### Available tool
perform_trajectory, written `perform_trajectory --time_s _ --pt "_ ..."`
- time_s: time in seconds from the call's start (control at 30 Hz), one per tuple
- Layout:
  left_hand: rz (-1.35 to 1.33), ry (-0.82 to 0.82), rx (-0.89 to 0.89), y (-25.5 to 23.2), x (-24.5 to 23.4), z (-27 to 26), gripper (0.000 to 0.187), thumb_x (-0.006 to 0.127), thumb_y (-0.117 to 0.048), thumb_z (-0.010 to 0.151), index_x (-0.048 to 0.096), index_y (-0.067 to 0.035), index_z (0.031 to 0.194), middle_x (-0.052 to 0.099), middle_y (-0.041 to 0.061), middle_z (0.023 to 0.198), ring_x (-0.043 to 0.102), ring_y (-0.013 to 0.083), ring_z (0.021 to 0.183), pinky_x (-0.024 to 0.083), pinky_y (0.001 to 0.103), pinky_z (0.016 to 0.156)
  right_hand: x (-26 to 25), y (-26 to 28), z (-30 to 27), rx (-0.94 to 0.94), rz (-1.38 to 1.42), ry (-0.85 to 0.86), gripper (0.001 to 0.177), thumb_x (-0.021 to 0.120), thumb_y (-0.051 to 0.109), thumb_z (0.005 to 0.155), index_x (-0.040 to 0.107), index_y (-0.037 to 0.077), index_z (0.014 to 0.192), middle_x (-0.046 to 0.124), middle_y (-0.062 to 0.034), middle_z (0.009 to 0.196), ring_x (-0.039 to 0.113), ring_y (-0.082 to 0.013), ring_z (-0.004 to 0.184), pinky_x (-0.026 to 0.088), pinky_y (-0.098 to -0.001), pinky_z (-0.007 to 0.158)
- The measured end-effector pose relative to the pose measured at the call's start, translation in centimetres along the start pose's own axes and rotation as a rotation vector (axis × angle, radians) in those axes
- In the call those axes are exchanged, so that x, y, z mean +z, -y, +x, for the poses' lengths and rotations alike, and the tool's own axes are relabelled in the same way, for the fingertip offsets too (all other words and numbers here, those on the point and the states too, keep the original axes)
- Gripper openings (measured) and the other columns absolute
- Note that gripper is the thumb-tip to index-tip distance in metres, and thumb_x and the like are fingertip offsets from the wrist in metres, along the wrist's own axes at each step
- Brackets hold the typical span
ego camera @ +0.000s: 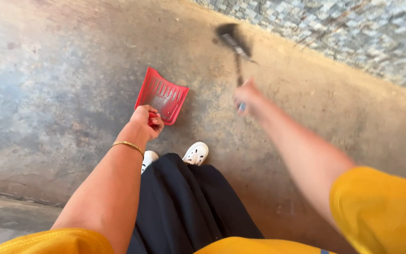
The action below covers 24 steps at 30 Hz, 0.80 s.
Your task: Sweeping the outdoor concrete floor with a hand broom and dustpan.
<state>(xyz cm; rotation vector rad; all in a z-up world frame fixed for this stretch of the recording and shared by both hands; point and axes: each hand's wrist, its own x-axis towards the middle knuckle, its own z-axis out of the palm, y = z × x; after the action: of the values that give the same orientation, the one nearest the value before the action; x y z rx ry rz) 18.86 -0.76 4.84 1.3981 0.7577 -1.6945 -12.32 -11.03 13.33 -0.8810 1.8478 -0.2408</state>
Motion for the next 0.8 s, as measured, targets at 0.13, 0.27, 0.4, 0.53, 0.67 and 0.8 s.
perform_trajectory --time_s 0.13,0.27,0.4,0.53,0.67,0.8 --pt "-0.052 0.012 0.018 -0.1 0.5 -1.5 0.02 0.054 -0.005 0.087 0.041 -0.007 0.072 0.043 0.004 0.064 0.035 0.0101 0.044 0.035 0.021 0.037 -2.2 -1.2 -3.7 -0.066 -0.053 0.158 0.048 0.051 -0.01 0.083 0.035 0.009 0.123 0.049 -0.014 0.068 0.046 -0.0188 0.044 0.031 -0.0366 0.031" --pt "-0.072 -0.04 0.036 -0.8 -0.3 -1.9 0.018 0.054 -0.004 0.087 0.043 -0.006 0.072 0.046 0.005 0.065 0.034 0.0096 0.045 0.035 0.02 0.037 -6.1 1.3 -0.4 -0.091 -0.045 0.055 0.046 0.056 -0.009 0.081 0.041 0.016 0.117 0.054 -0.0124 0.066 0.043 -0.016 0.041 0.027 -0.0354 0.032" --pt "-0.046 -0.056 0.067 -0.7 -0.7 -3.6 0.017 0.055 -0.004 0.086 0.045 -0.006 0.073 0.046 0.004 0.065 0.035 0.0096 0.046 0.036 0.02 0.038 -5.5 6.3 12.1 -0.201 -0.149 0.11 0.012 0.054 -0.011 0.08 0.049 -0.006 0.089 0.046 -0.019 0.064 0.043 -0.0222 0.04 0.028 -0.0383 0.03" --pt "-0.06 -0.096 0.095 -0.7 -1.9 -4.6 0.016 0.055 -0.003 0.085 0.045 -0.005 0.073 0.048 0.005 0.065 0.035 0.0102 0.046 0.036 0.02 0.038 -0.2 8.5 6.2 -0.19 -0.215 0.148 0.014 0.06 -0.006 0.084 0.047 -0.004 0.09 0.05 -0.0165 0.065 0.048 -0.0194 0.042 0.035 -0.0354 0.031" --pt "-0.087 -0.087 0.101 -1.0 -3.4 -4.0 0.016 0.055 -0.003 0.085 0.044 -0.005 0.073 0.047 0.005 0.065 0.034 0.0096 0.046 0.034 0.019 0.038 1.0 5.6 -1.1 -0.175 -0.295 0.163 0.045 0.055 -0.011 0.081 0.038 0.011 0.116 0.055 -0.0156 0.07 0.051 -0.0192 0.043 0.036 -0.0359 0.03" --pt "-0.12 -0.081 0.131 -1.1 -4.8 -4.6 0.019 0.055 -0.001 0.085 0.042 -0.006 0.073 0.047 0.005 0.065 0.033 0.0095 0.046 0.034 0.019 0.037 0.8 6.3 2.7 -0.284 -0.162 0.184 0.044 0.053 -0.01 0.082 0.044 0.012 0.119 0.058 -0.0172 0.07 0.046 -0.0211 0.04 0.028 -0.0391 0.027"
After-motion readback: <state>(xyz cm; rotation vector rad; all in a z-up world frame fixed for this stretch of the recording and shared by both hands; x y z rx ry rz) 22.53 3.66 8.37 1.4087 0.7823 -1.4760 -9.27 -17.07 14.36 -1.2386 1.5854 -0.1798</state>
